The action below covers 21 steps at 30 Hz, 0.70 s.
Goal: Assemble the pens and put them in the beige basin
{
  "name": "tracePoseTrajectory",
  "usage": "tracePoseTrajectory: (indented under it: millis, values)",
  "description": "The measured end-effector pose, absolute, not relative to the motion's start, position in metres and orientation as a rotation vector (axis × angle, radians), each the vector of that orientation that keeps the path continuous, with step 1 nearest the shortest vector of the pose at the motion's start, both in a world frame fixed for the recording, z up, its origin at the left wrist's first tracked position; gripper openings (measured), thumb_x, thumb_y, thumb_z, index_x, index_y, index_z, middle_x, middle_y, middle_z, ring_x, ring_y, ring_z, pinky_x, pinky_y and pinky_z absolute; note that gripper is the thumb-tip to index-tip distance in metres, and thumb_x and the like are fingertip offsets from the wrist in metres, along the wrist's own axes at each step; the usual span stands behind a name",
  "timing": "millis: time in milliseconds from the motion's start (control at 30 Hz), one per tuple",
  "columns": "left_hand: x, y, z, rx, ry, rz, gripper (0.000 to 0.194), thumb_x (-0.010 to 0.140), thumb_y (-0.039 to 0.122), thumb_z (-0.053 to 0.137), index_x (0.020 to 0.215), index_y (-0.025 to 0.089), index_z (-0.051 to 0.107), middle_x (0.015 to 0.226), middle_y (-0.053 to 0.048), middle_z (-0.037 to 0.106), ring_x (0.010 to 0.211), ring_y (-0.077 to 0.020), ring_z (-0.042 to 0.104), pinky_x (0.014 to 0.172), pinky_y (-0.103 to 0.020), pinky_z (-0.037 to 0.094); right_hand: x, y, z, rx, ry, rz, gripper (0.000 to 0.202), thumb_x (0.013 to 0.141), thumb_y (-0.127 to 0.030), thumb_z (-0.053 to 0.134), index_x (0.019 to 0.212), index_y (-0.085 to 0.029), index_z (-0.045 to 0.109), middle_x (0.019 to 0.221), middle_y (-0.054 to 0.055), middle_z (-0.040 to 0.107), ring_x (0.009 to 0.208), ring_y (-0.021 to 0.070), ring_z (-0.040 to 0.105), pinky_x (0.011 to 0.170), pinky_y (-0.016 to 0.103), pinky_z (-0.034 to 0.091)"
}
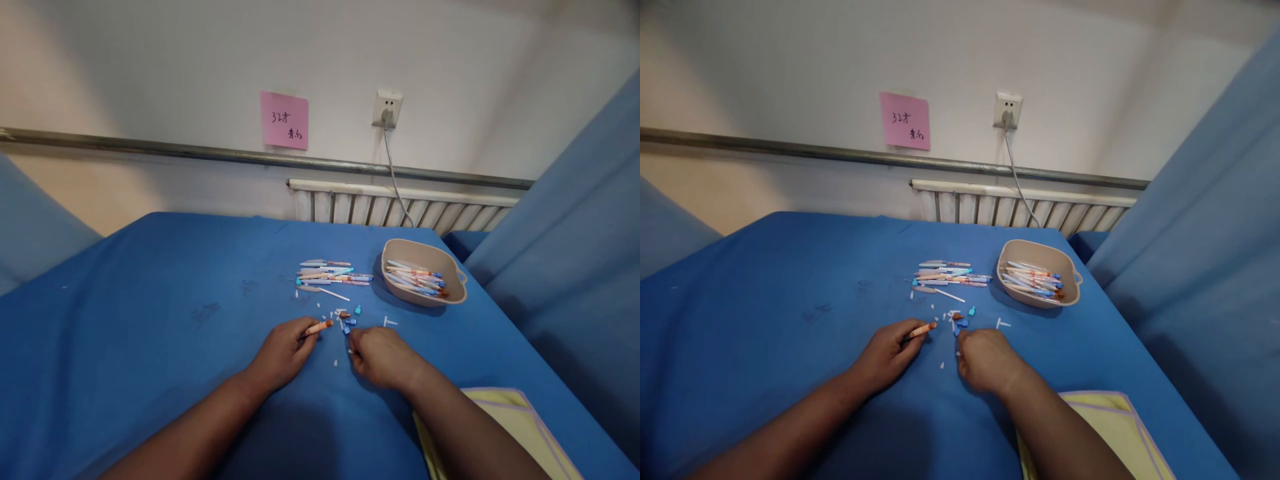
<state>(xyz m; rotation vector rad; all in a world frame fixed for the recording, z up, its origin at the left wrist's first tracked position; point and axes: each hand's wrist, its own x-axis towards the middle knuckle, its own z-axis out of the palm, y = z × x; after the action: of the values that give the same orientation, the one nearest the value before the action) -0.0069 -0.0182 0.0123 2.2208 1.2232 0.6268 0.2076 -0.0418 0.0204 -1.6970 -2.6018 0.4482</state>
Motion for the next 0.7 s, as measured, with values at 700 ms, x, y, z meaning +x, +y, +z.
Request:
tracePoseTrajectory:
  millis: [700]
  values:
    - [0.004, -0.029, 0.015, 1.951, 0.949, 0.710, 0.022, 0.084, 0.035, 0.053, 0.079, 0.016, 0.062, 0.077, -0.001, 0.060, 0.075, -0.0149, 0.054, 0.070, -0.023, 0.043, 0.193, -0.031, -0.003, -1.078, -1.500, 1.787, 0.041, 0.069, -0.055, 0.063, 0.069, -0.015, 0.055, 0.050, -0.006, 0.050, 0.039, 0.0050, 0.040, 0.040, 0.018, 0.030]
